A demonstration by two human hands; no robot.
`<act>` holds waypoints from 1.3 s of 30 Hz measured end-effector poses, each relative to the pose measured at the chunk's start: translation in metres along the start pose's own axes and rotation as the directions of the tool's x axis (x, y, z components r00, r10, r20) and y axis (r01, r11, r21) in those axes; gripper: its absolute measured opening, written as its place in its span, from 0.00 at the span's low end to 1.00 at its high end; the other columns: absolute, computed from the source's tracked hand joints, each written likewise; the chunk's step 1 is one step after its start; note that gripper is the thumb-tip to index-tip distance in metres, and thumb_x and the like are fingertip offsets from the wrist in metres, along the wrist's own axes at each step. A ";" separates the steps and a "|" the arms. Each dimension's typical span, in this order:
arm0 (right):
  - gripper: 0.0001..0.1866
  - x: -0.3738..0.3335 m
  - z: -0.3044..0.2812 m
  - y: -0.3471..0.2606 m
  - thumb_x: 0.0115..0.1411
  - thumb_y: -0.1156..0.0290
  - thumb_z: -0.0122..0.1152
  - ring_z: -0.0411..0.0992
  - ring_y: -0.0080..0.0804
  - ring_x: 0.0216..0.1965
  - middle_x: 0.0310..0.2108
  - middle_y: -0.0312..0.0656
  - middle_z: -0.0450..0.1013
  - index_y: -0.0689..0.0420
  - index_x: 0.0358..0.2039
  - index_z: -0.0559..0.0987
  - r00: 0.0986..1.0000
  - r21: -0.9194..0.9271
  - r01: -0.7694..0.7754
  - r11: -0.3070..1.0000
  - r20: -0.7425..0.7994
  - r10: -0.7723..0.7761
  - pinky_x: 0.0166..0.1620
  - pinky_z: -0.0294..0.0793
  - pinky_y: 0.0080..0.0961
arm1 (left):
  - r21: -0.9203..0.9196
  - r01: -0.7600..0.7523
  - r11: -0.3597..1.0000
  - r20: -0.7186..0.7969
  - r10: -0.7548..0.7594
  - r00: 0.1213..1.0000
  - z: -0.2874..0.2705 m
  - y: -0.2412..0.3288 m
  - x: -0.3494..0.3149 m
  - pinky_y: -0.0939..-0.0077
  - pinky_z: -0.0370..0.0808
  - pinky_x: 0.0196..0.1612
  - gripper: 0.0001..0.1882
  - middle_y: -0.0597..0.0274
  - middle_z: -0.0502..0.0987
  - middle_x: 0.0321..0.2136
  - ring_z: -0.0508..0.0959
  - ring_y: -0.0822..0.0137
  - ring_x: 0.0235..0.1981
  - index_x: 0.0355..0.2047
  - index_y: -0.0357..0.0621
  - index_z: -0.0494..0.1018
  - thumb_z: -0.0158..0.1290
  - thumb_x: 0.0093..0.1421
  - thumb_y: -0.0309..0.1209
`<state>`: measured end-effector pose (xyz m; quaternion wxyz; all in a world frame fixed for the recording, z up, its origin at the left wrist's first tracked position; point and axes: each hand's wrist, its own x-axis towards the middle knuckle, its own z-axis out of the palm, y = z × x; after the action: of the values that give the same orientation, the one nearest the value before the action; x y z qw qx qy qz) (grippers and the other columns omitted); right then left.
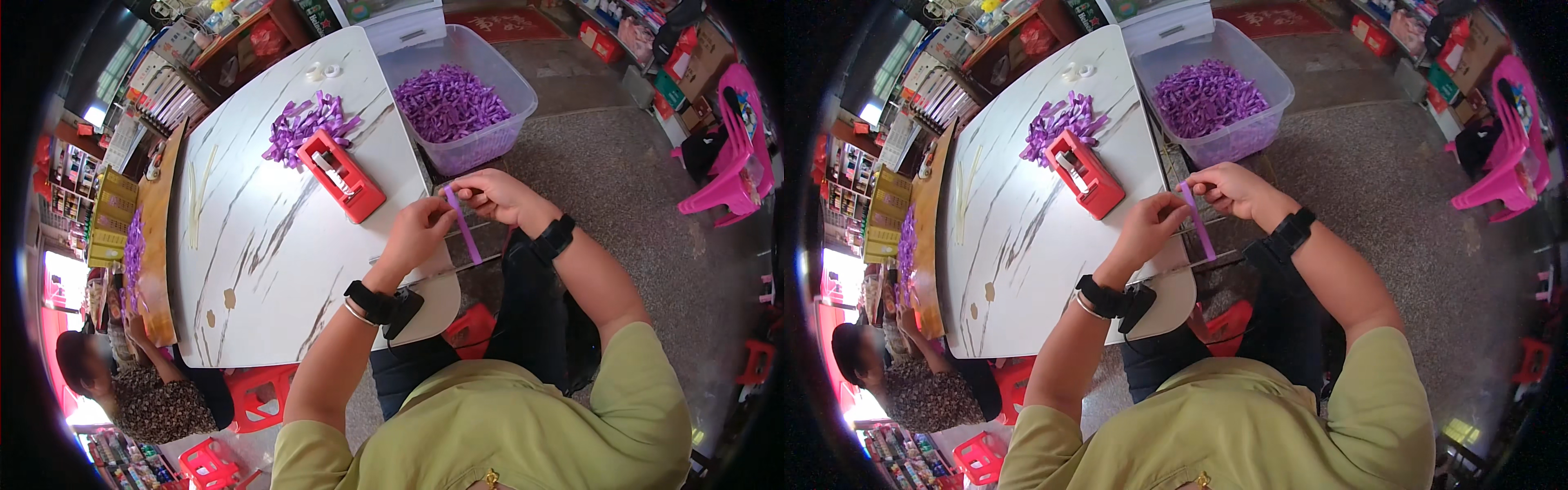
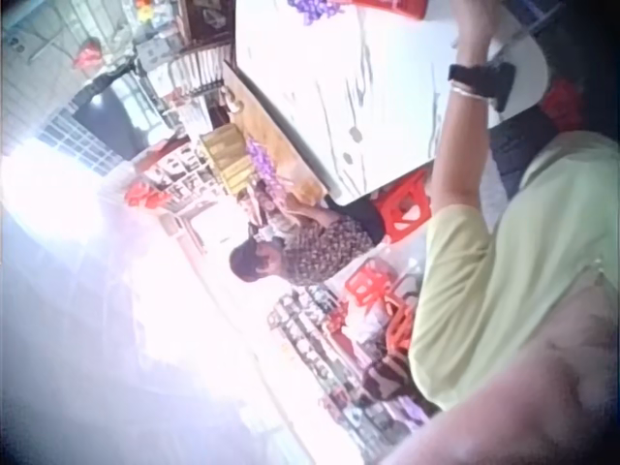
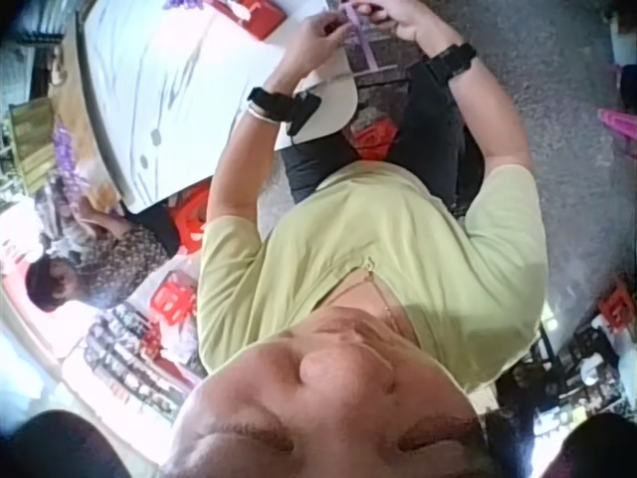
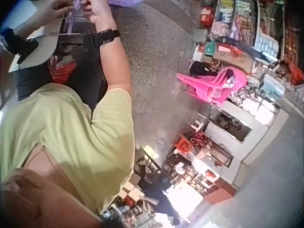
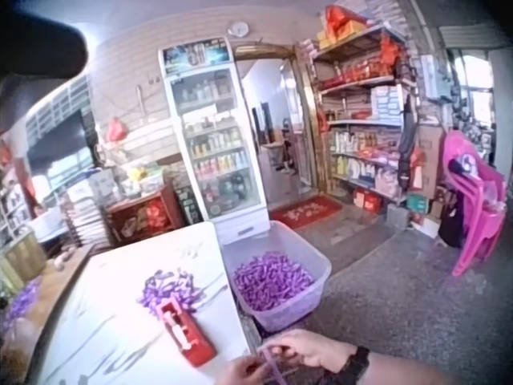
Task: Assembling purple ribbons into bows at a workspace table.
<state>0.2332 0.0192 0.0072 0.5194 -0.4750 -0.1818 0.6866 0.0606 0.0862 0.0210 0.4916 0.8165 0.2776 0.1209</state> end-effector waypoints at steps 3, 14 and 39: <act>0.10 0.003 -0.008 0.005 0.57 0.69 0.48 0.50 0.07 0.13 0.17 0.22 0.59 0.60 0.35 0.75 0.999 0.040 -0.042 0.998 0.019 0.041 0.15 0.46 0.06 | 0.000 -0.058 0.998 0.007 0.058 0.998 0.003 -0.002 0.001 0.80 0.66 0.28 0.09 0.67 0.71 0.20 0.68 0.78 0.23 0.31 0.35 0.73 0.53 0.54 0.29; 0.07 -0.009 -0.025 0.086 0.55 0.67 0.51 0.52 0.12 0.11 0.16 0.25 0.63 0.54 0.24 0.74 0.973 0.116 -0.148 0.982 -0.161 0.165 0.14 0.46 0.11 | 0.273 -0.147 0.951 0.139 0.112 0.984 0.000 0.014 0.005 0.74 0.66 0.25 0.10 0.56 0.69 0.17 0.70 0.70 0.20 0.26 0.37 0.76 0.56 0.49 0.32; 0.13 -0.065 0.033 0.118 0.60 0.64 0.48 0.68 0.17 0.21 0.20 0.36 0.71 0.60 0.27 0.72 0.908 -0.159 0.348 0.924 -0.190 -0.374 0.26 0.66 0.14 | 0.331 -0.131 0.935 0.228 0.055 0.972 -0.002 0.008 0.013 0.67 0.69 0.27 0.11 0.52 0.74 0.19 0.74 0.56 0.22 0.24 0.42 0.77 0.54 0.48 0.38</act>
<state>0.1422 -0.0773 -0.0346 0.6244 -0.5357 -0.2503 0.5104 0.0729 0.0917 0.0282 0.3625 0.9102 0.2004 0.0049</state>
